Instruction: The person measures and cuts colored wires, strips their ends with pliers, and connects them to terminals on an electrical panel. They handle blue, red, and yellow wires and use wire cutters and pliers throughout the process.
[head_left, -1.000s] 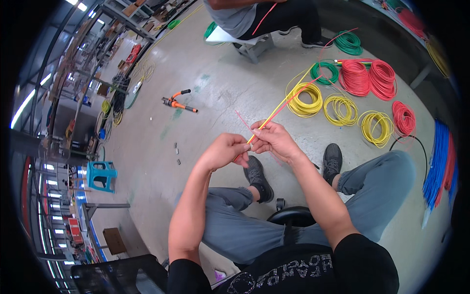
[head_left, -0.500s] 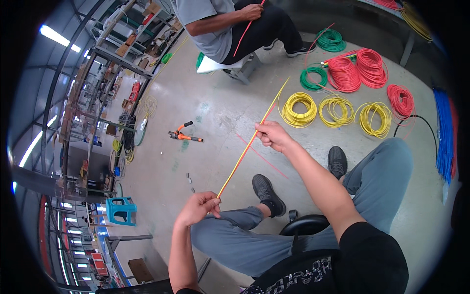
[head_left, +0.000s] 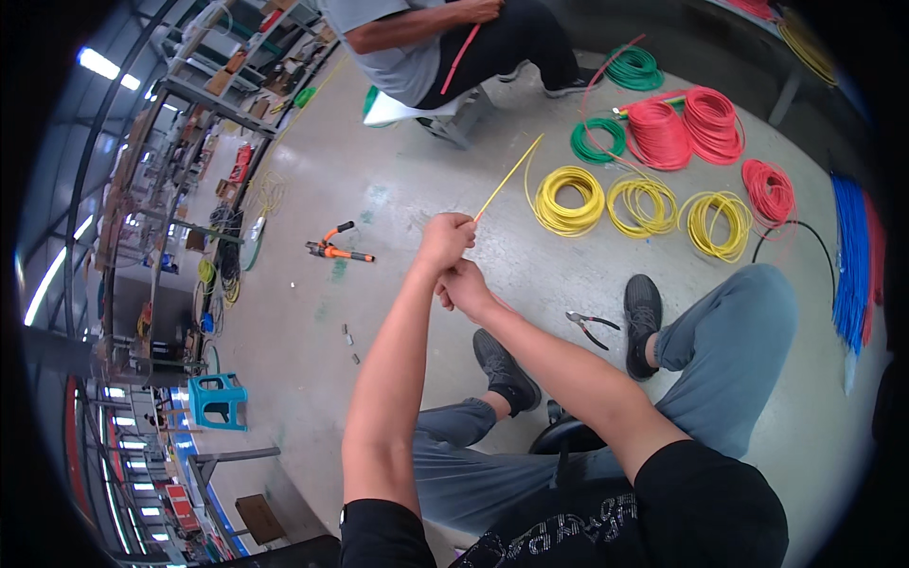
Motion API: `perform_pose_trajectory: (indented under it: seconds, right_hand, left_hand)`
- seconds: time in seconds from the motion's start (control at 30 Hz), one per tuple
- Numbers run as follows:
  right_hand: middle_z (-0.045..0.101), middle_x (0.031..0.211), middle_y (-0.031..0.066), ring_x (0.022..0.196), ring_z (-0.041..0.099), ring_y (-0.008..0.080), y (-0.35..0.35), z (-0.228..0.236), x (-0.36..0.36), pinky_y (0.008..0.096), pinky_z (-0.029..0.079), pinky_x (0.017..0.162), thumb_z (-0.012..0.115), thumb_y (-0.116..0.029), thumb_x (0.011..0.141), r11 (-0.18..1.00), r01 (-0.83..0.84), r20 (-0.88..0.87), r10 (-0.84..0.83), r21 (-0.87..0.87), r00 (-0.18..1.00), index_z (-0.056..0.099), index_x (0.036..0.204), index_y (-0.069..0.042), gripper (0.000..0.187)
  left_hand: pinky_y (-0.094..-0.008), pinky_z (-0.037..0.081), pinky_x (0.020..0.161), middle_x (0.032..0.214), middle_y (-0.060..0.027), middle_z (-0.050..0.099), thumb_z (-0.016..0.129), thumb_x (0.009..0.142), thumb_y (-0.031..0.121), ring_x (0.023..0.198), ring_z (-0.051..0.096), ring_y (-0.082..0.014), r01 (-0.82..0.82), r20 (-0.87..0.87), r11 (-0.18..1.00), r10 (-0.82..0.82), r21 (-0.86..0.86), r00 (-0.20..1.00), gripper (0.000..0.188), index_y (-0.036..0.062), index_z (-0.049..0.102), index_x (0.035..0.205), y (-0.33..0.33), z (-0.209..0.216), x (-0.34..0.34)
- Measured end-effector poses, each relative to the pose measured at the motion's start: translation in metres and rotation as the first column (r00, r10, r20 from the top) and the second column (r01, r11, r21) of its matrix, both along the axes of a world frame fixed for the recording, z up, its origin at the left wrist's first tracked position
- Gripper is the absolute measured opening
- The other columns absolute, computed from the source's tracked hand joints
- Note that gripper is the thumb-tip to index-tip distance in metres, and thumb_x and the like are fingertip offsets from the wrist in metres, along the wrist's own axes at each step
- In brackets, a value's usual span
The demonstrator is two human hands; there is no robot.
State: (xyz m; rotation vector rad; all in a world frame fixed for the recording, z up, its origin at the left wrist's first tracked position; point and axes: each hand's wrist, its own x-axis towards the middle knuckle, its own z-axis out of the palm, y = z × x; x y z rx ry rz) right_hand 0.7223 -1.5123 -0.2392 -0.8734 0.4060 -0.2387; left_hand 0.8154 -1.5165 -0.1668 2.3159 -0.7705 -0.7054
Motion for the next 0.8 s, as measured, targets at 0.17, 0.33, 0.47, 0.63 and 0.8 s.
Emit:
perform_pose_trajectory:
  seconds: [0.17, 0.33, 0.47, 0.63, 0.8]
  right_hand:
    - [0.062, 0.072, 0.0081, 0.05, 0.061, 0.0166, 0.0, -0.021, -0.003, 0.0309, 0.049, 0.042, 0.056, -0.015, 0.099, 0.992, -0.09, -0.034, 0.087, -0.091, 0.996, 0.058, 0.094, 0.001, 0.016]
    - [0.073, 0.092, 0.0145, 0.084, 0.073, 0.0303, -0.029, -0.079, -0.043, 0.045, 0.059, 0.077, 0.079, -0.05, 0.085, 0.627, -0.278, -0.303, 0.07, -0.728, 0.95, 0.069, 0.112, -0.001, 0.057]
    - [0.069, 0.12, 0.0182, 0.115, 0.065, 0.0337, -0.106, -0.195, -0.149, 0.0462, 0.054, 0.097, 0.087, -0.058, 0.07, 0.249, -0.732, -0.773, -0.204, -0.634, 0.6, 0.065, 0.12, -0.004, 0.076]
    - [0.062, 0.124, 0.0157, 0.116, 0.064, 0.0349, -0.09, -0.229, -0.213, 0.0509, 0.054, 0.096, 0.092, -0.042, 0.069, 0.006, -0.851, -0.823, -0.258, -0.525, 0.506, 0.056, 0.125, -0.009, 0.074]
    - [0.058, 0.132, 0.0155, 0.127, 0.055, 0.038, -0.098, -0.27, -0.212, 0.0578, 0.051, 0.098, 0.089, -0.04, 0.074, 0.159, -0.882, -0.896, -0.074, -0.444, 0.438, 0.052, 0.13, -0.013, 0.073]
  left_hand:
    - [-0.0241, 0.046, 0.057, 0.078, 0.0012, 0.063, 0.065, 0.1, 0.014, 0.063, 0.052, -0.0066, -0.169, -0.353, 0.983, 0.133, -0.071, 0.926, 0.02, -0.0007, 0.074, 0.11, 0.013, -0.029, 0.01]
    - [-0.0243, 0.042, 0.055, 0.078, 0.0018, 0.061, 0.065, 0.1, 0.014, 0.063, 0.049, -0.0066, -0.2, -0.313, 0.971, 0.152, -0.129, 0.938, 0.018, -0.0009, 0.074, 0.106, 0.04, -0.038, 0.021]
    - [-0.0246, 0.039, 0.055, 0.077, 0.0018, 0.06, 0.065, 0.1, 0.013, 0.063, 0.047, -0.0066, -0.214, -0.312, 0.971, 0.171, -0.108, 0.935, 0.017, -0.0002, 0.074, 0.103, 0.042, -0.005, 0.031]
    - [-0.0249, 0.039, 0.055, 0.077, 0.0015, 0.06, 0.065, 0.099, 0.012, 0.063, 0.047, -0.0066, -0.218, -0.329, 0.974, 0.184, -0.069, 0.926, 0.016, 0.0005, 0.074, 0.103, 0.056, -0.003, 0.03]
    - [-0.0248, 0.039, 0.054, 0.077, 0.0009, 0.06, 0.066, 0.098, 0.014, 0.064, 0.048, -0.0065, -0.226, -0.356, 0.972, 0.191, -0.06, 0.915, 0.016, 0.0025, 0.075, 0.105, 0.057, 0.0, 0.033]
